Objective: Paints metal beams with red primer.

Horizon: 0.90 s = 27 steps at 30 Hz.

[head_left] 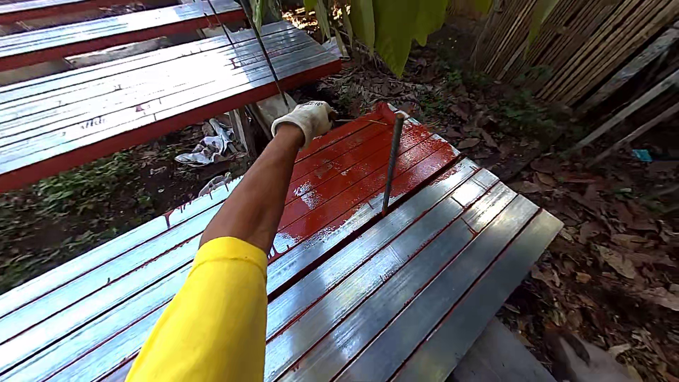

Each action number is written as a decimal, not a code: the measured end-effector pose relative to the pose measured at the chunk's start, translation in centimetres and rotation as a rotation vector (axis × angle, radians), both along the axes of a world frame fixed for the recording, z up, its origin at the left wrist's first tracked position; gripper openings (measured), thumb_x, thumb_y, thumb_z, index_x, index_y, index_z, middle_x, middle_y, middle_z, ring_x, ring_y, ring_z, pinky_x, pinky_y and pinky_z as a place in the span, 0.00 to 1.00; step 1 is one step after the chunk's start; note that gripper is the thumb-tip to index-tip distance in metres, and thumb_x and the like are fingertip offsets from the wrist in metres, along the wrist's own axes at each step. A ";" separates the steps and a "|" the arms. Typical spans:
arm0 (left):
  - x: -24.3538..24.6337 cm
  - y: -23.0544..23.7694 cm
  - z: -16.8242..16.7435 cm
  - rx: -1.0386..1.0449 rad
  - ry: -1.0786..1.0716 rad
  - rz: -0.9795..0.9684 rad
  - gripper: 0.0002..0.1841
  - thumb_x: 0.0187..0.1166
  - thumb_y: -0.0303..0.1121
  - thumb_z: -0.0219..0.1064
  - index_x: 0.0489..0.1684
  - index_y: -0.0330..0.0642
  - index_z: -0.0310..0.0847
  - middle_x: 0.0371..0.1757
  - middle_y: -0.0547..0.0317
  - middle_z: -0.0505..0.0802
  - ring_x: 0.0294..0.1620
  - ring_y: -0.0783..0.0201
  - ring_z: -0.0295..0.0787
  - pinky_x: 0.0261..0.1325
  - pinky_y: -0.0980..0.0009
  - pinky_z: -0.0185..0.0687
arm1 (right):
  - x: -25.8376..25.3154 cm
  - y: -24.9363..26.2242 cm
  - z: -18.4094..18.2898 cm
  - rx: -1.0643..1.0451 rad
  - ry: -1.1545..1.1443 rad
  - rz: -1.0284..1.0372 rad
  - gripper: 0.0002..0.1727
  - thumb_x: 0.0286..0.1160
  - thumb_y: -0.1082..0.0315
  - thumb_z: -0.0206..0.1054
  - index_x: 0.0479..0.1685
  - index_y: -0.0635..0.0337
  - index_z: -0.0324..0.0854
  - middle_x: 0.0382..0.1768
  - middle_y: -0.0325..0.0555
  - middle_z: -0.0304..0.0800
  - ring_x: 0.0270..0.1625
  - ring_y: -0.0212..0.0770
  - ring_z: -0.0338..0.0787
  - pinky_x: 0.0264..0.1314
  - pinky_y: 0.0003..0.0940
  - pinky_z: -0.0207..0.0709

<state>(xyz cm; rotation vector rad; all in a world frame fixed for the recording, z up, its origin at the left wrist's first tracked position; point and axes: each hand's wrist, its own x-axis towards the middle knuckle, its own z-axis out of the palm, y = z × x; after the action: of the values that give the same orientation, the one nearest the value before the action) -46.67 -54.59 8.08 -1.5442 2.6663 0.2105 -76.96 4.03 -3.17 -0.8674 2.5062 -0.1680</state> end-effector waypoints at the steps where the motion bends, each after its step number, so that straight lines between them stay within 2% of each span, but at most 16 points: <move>1: -1.1 -0.4 0.1 -0.001 0.003 -0.005 0.12 0.82 0.37 0.64 0.49 0.38 0.87 0.51 0.34 0.92 0.58 0.31 0.88 0.57 0.25 0.75 | -0.5 -2.2 0.0 -0.022 0.020 -0.006 0.33 0.93 0.48 0.46 0.77 0.68 0.76 0.71 0.74 0.81 0.78 0.70 0.78 0.81 0.69 0.65; 3: -3.0 -1.4 -0.2 0.006 0.016 -0.014 0.12 0.82 0.38 0.64 0.49 0.40 0.88 0.51 0.35 0.92 0.58 0.33 0.88 0.56 0.26 0.76 | -0.7 -5.9 -1.3 -0.095 0.059 -0.066 0.30 0.92 0.51 0.48 0.75 0.67 0.78 0.70 0.73 0.82 0.77 0.70 0.78 0.80 0.70 0.64; 5: -3.2 -1.6 -0.6 0.031 0.027 -0.002 0.12 0.81 0.38 0.65 0.50 0.41 0.88 0.51 0.36 0.92 0.58 0.33 0.88 0.56 0.26 0.76 | -0.7 -7.6 -3.9 -0.101 -0.007 -0.081 0.28 0.92 0.53 0.52 0.73 0.68 0.80 0.70 0.72 0.82 0.78 0.69 0.78 0.81 0.69 0.64; 7: -0.8 -1.4 -0.6 0.018 0.011 0.012 0.12 0.82 0.38 0.65 0.52 0.41 0.88 0.52 0.36 0.92 0.59 0.33 0.88 0.57 0.25 0.76 | -0.9 -7.7 -6.5 -0.023 -0.118 -0.036 0.27 0.88 0.52 0.59 0.69 0.66 0.83 0.67 0.70 0.85 0.75 0.67 0.81 0.79 0.69 0.67; 8: 1.0 -1.2 -0.8 0.013 0.004 0.010 0.12 0.84 0.39 0.64 0.54 0.43 0.88 0.54 0.37 0.92 0.60 0.34 0.87 0.58 0.25 0.75 | -0.8 -7.7 -6.6 0.033 -0.176 -0.024 0.26 0.86 0.51 0.61 0.67 0.66 0.84 0.66 0.70 0.86 0.74 0.67 0.82 0.77 0.70 0.68; 9: 2.9 -0.9 -1.1 0.013 0.004 0.008 0.13 0.86 0.40 0.63 0.58 0.47 0.89 0.56 0.39 0.92 0.61 0.35 0.88 0.60 0.26 0.76 | -0.6 -7.9 -5.9 0.099 -0.224 -0.031 0.27 0.87 0.52 0.61 0.70 0.65 0.82 0.69 0.69 0.84 0.77 0.65 0.80 0.79 0.68 0.67; 11: 5.1 0.6 -0.7 0.049 0.010 0.062 0.13 0.89 0.40 0.61 0.60 0.48 0.89 0.56 0.39 0.92 0.60 0.35 0.88 0.61 0.26 0.75 | 0.0 -9.4 -3.1 0.278 -0.348 -0.089 0.29 0.93 0.52 0.54 0.86 0.59 0.68 0.84 0.61 0.70 0.88 0.58 0.67 0.89 0.60 0.56; 13: 4.5 1.4 0.2 0.076 0.009 0.118 0.14 0.90 0.39 0.60 0.60 0.47 0.89 0.57 0.38 0.92 0.61 0.34 0.87 0.62 0.27 0.74 | 0.0 -8.5 -5.2 0.085 -0.244 -0.108 0.28 0.86 0.51 0.60 0.75 0.63 0.78 0.72 0.67 0.82 0.78 0.65 0.79 0.80 0.67 0.67; 14: 3.3 1.1 0.4 0.082 0.018 0.122 0.14 0.89 0.39 0.60 0.59 0.46 0.89 0.57 0.38 0.92 0.62 0.34 0.87 0.63 0.27 0.73 | -0.3 -8.2 -6.0 0.052 -0.225 -0.088 0.29 0.85 0.50 0.60 0.74 0.63 0.79 0.69 0.69 0.84 0.76 0.66 0.80 0.78 0.69 0.68; 16: 0.4 -1.0 -0.4 0.066 0.042 0.078 0.13 0.87 0.40 0.62 0.54 0.43 0.90 0.51 0.37 0.92 0.57 0.34 0.88 0.59 0.26 0.74 | -0.8 -7.6 -6.9 0.068 -0.218 -0.048 0.31 0.86 0.46 0.58 0.76 0.61 0.78 0.71 0.67 0.83 0.77 0.66 0.80 0.79 0.69 0.67; 18: -2.9 -2.6 -0.7 0.051 0.041 0.043 0.14 0.86 0.39 0.62 0.51 0.40 0.89 0.50 0.35 0.92 0.55 0.33 0.88 0.56 0.25 0.75 | -0.1 -7.9 -5.9 0.050 -0.203 -0.064 0.30 0.87 0.48 0.58 0.75 0.62 0.78 0.70 0.68 0.84 0.75 0.65 0.81 0.78 0.68 0.69; 19: -4.2 -3.0 -0.8 0.047 0.030 0.039 0.14 0.85 0.39 0.62 0.50 0.39 0.88 0.51 0.34 0.92 0.57 0.32 0.88 0.57 0.25 0.75 | 0.7 -8.7 -3.6 0.079 -0.225 -0.064 0.29 0.89 0.50 0.56 0.76 0.64 0.77 0.71 0.69 0.82 0.77 0.65 0.80 0.79 0.65 0.69; 21: -5.5 -3.5 -1.6 0.035 0.021 0.025 0.13 0.84 0.39 0.62 0.49 0.40 0.88 0.49 0.36 0.92 0.55 0.34 0.88 0.55 0.27 0.76 | 2.3 -11.4 2.4 0.205 -0.341 -0.087 0.28 0.94 0.57 0.50 0.82 0.68 0.69 0.80 0.69 0.73 0.84 0.62 0.72 0.86 0.57 0.61; 22: -5.7 -3.6 -2.1 0.029 0.022 0.018 0.13 0.84 0.39 0.62 0.49 0.41 0.88 0.49 0.37 0.92 0.55 0.34 0.88 0.55 0.27 0.76 | 2.8 -12.0 3.6 0.202 -0.345 -0.112 0.27 0.94 0.59 0.51 0.81 0.70 0.70 0.79 0.70 0.74 0.84 0.62 0.73 0.86 0.56 0.61; 27: -2.3 -1.5 -2.3 -0.095 0.037 0.050 0.17 0.87 0.40 0.60 0.65 0.45 0.86 0.65 0.36 0.89 0.71 0.34 0.83 0.69 0.26 0.71 | 1.8 -11.0 1.3 0.194 -0.334 -0.057 0.27 0.94 0.57 0.52 0.79 0.70 0.73 0.77 0.72 0.76 0.82 0.65 0.74 0.83 0.60 0.62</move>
<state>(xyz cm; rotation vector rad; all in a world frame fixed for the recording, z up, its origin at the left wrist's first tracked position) -48.94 -56.09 5.76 -1.6520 2.7051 0.1172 -75.16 -7.00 -1.86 -0.6315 2.1934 -0.0787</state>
